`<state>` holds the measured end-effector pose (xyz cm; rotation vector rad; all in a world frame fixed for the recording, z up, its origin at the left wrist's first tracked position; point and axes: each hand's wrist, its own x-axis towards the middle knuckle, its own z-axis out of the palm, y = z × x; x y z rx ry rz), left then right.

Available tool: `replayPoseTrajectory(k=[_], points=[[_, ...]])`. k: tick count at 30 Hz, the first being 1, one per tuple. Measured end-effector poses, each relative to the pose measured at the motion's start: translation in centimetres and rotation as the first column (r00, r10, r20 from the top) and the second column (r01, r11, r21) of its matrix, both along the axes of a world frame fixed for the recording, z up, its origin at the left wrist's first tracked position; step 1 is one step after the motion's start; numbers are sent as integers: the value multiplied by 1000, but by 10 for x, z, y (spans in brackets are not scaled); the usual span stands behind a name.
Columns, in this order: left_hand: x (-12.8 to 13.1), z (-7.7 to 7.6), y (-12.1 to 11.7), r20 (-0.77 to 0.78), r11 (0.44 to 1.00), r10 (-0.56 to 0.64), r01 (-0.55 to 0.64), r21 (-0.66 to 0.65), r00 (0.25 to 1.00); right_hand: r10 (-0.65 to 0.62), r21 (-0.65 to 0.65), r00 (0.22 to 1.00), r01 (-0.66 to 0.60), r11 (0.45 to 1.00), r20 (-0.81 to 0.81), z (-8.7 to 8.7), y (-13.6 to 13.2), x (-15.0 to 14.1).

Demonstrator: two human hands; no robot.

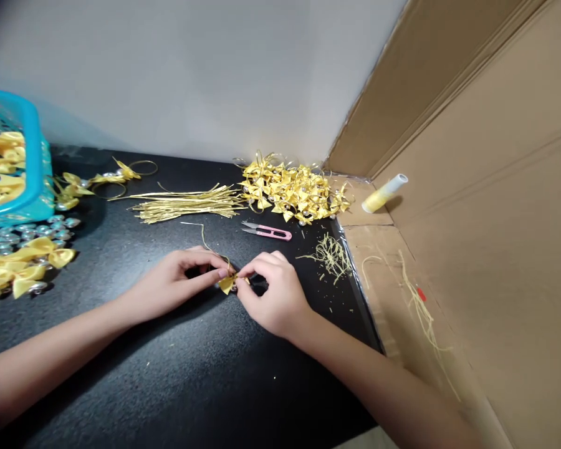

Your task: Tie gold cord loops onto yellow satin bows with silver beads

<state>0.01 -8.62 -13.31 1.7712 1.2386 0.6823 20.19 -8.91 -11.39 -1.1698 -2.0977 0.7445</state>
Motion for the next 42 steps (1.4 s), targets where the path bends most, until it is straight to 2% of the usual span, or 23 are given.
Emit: replayPoseTrajectory(k=[5,11,16,19,22,26,32,37,42], points=[[-3,2,0,1,1000,10,-10,-22,1000,-18,-14,1000,18,1000,12,-12,0,-6],[-4,0,-4,-67,999,24,-21,44,997,-73,-66,994,79,995,81,-11,2,-17],[-2,-3,-5,-55,995,53,-48,82,997,-146,-118,979,164,979,145,-9,6,-27],[0,-2,-7,-24,996,71,-69,58,997,-150,-127,974,172,977,171,-8,10,-30],[2,-1,-9,40,997,73,-74,8,996,-122,-143,984,140,980,127,-10,12,-29],[4,-2,-12,75,997,81,-82,1,994,-95,-195,995,89,977,-22,-13,15,-24],[7,1,-10,-115,985,73,-54,161,991,-69,-185,991,47,982,-114,-20,18,-17],[8,3,-9,-143,989,61,-41,142,988,-53,-150,987,30,988,-154,-23,17,-14],[9,5,-8,-180,989,18,8,145,984,19,-91,983,-36,995,-183,-23,17,-9]])
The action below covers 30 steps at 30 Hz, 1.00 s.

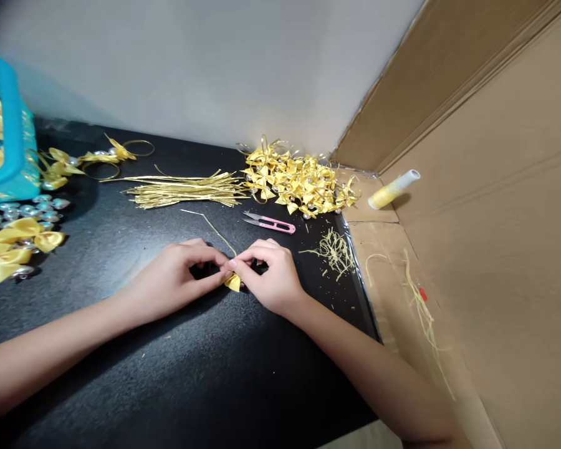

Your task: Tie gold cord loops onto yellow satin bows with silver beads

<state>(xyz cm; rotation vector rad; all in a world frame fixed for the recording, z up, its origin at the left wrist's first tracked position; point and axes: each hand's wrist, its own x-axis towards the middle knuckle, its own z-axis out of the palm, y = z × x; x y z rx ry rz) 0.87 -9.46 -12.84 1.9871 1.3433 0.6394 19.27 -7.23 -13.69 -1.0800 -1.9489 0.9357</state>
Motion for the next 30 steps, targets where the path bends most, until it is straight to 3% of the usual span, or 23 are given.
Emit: replayPoseTrajectory(k=[14,21,30], points=[[2,3,-4,-29,995,-79,77,-61,996,23,51,999,-21,998,-35,-5,-2,1],[0,-10,-19,-75,993,-92,97,63,993,7,80,999,-3,997,-46,-9,-5,3],[9,-23,-31,-181,950,-58,110,291,982,-4,59,999,7,998,-43,-8,-6,3]])
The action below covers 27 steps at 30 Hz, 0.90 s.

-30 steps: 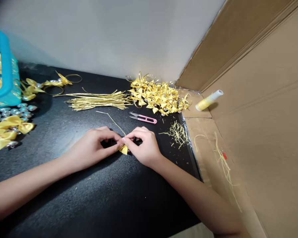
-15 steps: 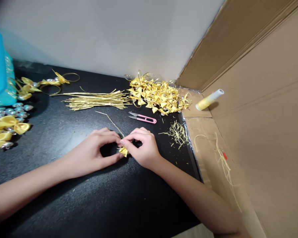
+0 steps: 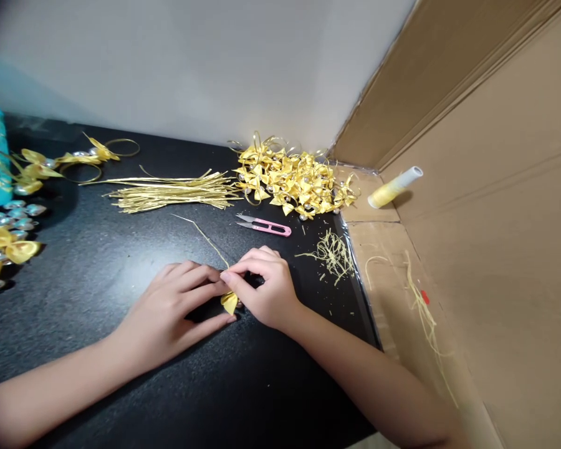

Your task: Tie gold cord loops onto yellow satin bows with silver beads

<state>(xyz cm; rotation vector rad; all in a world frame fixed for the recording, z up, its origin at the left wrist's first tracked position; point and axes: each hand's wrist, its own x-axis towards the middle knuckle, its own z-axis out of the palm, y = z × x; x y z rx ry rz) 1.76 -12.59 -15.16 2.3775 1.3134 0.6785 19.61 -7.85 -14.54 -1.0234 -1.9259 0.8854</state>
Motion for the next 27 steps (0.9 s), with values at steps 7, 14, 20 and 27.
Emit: replayPoseTrajectory(k=[7,14,20,27], points=[[10,6,-1,-76,998,45,-41,52,996,3,1,1000,-3,1000,-17,0,0,0],[21,8,-3,-122,987,134,-121,110,983,-26,-49,1000,26,998,-16,1,1,1],[21,7,-6,-137,988,111,-95,121,984,-10,-47,999,8,999,-41,0,0,1],[20,9,-4,-140,989,77,-58,137,987,-16,-90,997,10,996,-71,2,1,3]])
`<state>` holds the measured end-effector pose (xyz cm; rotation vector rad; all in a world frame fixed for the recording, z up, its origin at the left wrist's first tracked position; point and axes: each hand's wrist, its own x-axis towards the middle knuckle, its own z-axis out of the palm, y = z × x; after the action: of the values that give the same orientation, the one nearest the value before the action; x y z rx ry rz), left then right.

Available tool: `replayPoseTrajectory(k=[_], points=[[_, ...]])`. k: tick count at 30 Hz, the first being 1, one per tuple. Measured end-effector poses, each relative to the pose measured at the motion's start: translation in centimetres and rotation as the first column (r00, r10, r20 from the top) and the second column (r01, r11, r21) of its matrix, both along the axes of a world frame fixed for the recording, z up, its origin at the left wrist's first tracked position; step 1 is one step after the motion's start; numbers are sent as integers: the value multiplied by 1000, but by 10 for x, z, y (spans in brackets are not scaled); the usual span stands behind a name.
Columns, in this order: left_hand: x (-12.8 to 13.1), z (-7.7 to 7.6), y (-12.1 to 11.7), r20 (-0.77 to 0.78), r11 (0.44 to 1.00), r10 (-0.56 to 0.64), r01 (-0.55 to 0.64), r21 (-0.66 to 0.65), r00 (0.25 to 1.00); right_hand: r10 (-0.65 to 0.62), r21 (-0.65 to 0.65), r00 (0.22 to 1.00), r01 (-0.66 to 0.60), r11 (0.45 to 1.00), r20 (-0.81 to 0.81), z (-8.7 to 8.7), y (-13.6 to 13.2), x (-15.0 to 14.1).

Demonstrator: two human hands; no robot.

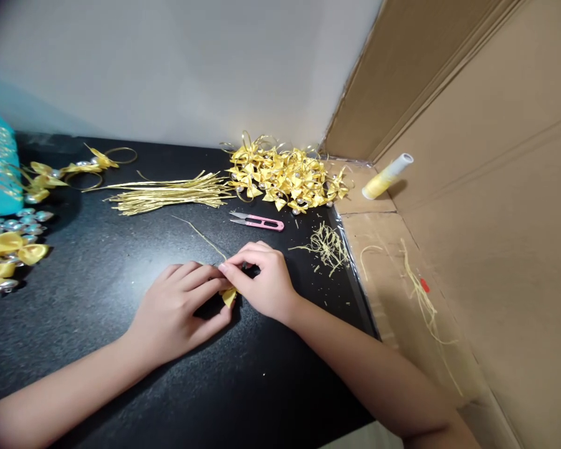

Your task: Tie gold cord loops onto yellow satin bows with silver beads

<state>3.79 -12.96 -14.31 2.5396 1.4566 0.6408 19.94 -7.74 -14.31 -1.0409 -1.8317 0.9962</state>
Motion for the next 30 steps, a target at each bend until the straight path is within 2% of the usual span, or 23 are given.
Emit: replayPoseTrajectory(k=[7,13,24,30], points=[[-2,0,1,68,996,-39,45,-79,997,-28,-121,996,18,993,-83,3,2,4],[-3,0,2,89,992,-48,57,-108,995,-64,-389,980,-15,921,-190,1,2,4],[-4,2,3,163,982,-35,64,-179,986,-134,-469,941,-30,883,-312,-2,10,5],[-4,4,4,153,974,-12,46,-220,988,-114,-478,945,-48,877,-305,-1,11,6]])
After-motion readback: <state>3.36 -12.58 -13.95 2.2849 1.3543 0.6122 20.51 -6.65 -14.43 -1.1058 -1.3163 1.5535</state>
